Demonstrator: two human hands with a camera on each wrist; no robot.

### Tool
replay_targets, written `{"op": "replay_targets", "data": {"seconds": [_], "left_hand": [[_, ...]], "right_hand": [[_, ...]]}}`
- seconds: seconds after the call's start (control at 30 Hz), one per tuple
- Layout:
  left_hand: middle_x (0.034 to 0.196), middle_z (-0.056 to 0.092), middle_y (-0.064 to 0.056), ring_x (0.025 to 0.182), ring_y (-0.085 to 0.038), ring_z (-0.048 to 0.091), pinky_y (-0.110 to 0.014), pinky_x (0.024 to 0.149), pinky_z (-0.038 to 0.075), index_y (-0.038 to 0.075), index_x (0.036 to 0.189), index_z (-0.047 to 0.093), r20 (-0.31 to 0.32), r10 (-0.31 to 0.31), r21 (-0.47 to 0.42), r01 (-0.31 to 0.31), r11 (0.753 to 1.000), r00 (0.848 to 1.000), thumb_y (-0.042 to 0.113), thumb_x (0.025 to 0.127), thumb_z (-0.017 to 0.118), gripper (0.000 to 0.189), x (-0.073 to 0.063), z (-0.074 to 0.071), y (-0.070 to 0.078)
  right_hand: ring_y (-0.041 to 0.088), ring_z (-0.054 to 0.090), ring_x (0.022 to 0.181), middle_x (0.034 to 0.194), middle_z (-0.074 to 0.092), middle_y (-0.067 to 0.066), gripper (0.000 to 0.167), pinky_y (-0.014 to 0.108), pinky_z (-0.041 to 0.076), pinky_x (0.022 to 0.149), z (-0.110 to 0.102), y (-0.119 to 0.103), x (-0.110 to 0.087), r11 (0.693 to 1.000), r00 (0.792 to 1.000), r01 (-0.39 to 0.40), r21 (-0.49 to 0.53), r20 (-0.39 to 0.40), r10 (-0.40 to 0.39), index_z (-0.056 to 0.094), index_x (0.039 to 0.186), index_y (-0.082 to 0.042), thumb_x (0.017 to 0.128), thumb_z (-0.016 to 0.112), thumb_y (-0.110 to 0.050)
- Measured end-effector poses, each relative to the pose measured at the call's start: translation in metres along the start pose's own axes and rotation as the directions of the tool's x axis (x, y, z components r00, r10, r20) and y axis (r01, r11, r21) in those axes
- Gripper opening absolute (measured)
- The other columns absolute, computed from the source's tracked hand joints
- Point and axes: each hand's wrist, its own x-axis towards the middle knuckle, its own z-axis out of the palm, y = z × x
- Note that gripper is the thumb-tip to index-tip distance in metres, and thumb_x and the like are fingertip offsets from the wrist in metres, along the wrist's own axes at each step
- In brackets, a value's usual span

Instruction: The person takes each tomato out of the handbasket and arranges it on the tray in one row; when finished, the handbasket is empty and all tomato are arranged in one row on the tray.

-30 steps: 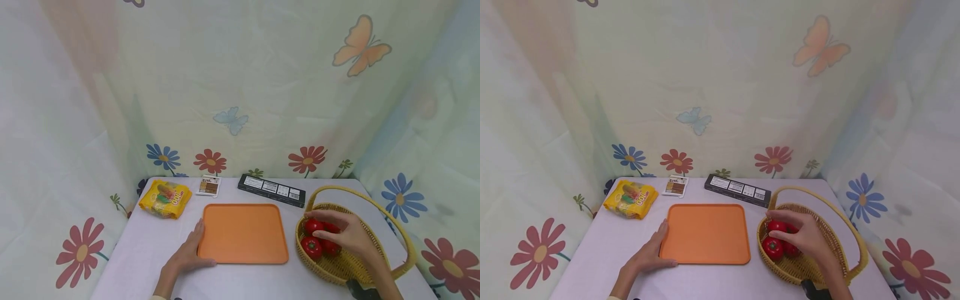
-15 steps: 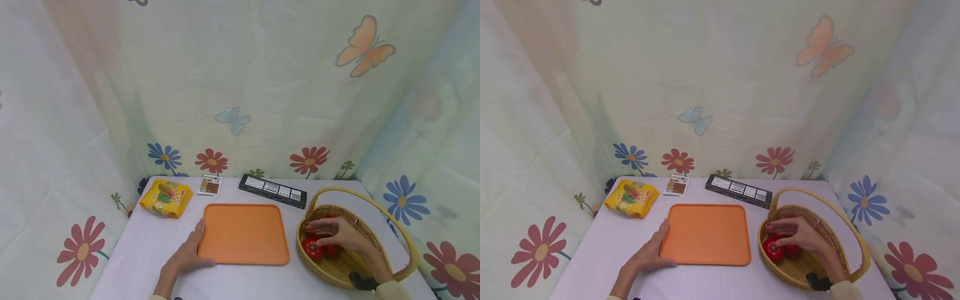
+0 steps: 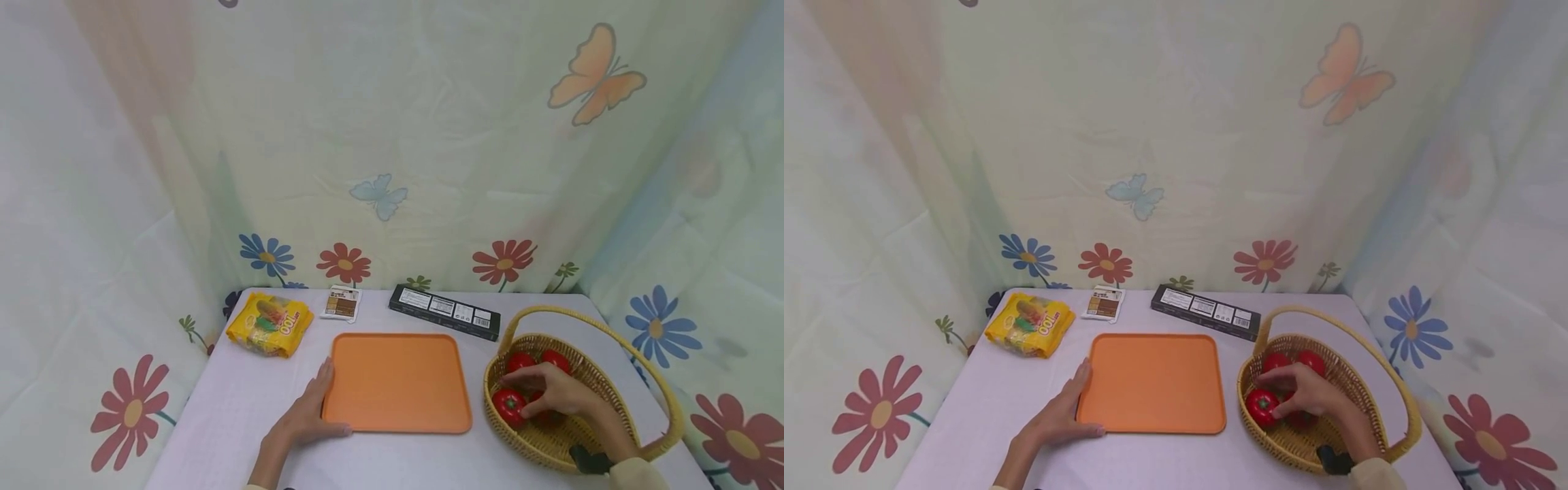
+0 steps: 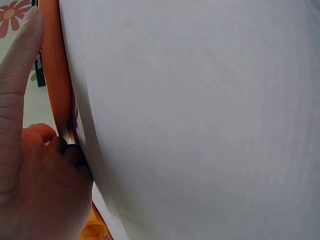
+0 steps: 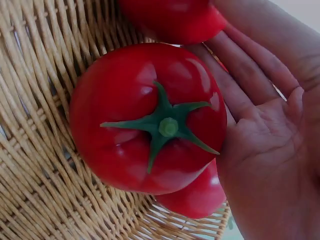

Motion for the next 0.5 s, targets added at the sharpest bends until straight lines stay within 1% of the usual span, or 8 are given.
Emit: {"op": "replay_targets", "data": {"seconds": [0.17,0.33,0.5], "left_hand": [[0.182,0.003,-0.011,0.164,-0.05,0.008,-0.068,0.131,0.016,0.016,0.175,0.004,-0.002,-0.003,-0.009,0.003,1.0,1.0,0.059,0.071,0.098,0.146,-0.0014,-0.0004,0.0006],[0.182,0.003,-0.012,0.164,-0.05,0.008,-0.067,0.132,0.016,0.015,0.175,0.004,-0.002,0.011,-0.004,-0.011,1.0,1.0,0.057,0.072,0.098,0.145,-0.001,0.0005,0.0001],[0.182,0.003,-0.013,0.164,-0.051,0.008,-0.068,0.131,0.016,0.015,0.175,0.005,0.0,0.006,-0.008,-0.006,1.0,1.0,0.056,0.072,0.098,0.145,-0.0001,0.0011,-0.0006]], "right_hand": [[0.047,0.068,0.123,0.134,0.072,0.024,0.056,0.06,0.059,0.103,-0.0006,-0.001,0.0022,0.999,1.0,-0.007,-0.045,0.012,0.007,0.072,0.135,0.003,0.085,0.093,-0.012],[0.042,0.068,0.119,0.131,0.073,0.021,0.052,0.064,0.058,0.102,-0.0014,-0.0023,0.0039,0.996,1.0,-0.027,-0.081,0.012,0.028,0.076,0.13,0.0,0.083,0.094,-0.014],[0.041,0.065,0.12,0.135,0.069,0.023,0.056,0.069,0.056,0.103,-0.0027,-0.0028,0.0032,0.996,0.997,-0.068,-0.057,0.039,0.07,0.074,0.134,-0.001,0.082,0.094,-0.01]]}}
